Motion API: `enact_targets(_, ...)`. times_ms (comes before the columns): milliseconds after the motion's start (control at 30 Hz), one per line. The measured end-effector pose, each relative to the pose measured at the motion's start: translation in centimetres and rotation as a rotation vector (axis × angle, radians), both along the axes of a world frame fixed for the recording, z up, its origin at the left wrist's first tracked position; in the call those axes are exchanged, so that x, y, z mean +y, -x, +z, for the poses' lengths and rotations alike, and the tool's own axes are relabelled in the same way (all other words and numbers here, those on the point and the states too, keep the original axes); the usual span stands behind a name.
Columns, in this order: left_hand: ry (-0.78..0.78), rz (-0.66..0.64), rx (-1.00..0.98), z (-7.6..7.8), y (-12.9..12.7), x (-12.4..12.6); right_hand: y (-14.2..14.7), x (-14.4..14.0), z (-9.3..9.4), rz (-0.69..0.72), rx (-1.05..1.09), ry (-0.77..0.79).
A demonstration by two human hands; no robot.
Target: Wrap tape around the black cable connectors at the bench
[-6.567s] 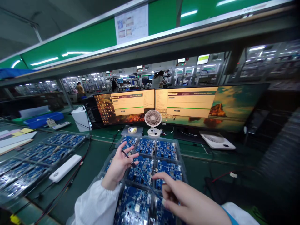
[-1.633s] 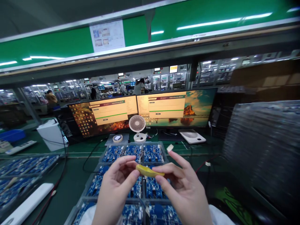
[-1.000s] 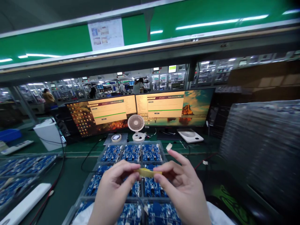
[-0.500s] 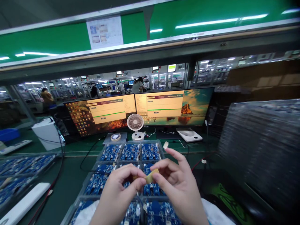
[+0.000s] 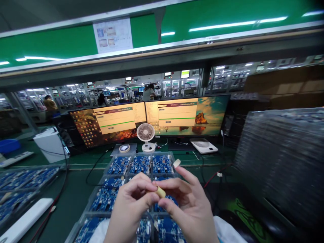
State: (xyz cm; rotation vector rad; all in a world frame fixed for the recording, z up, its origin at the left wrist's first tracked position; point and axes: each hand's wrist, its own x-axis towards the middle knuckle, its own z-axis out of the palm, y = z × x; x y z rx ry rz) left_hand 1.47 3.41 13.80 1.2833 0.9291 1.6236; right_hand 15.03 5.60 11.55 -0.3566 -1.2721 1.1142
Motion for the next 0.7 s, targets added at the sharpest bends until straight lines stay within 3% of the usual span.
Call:
enact_targets(233,0.057,0.119,-0.021,0.0,-0.1,-0.1,-0.3,0.1,-0.2,-0.178,-0.033,0.086)
enact_targets(433,0.015,0.185,0.175,0.7,-0.3,-0.4,0.2,-0.3,0.8,-0.097,0.013,0.155)
enact_targets(700,-0.016,0.266,0.310,0.9,-0.9,-0.8,-0.2,0.2,0.6,-0.230,-0.071,0.032)
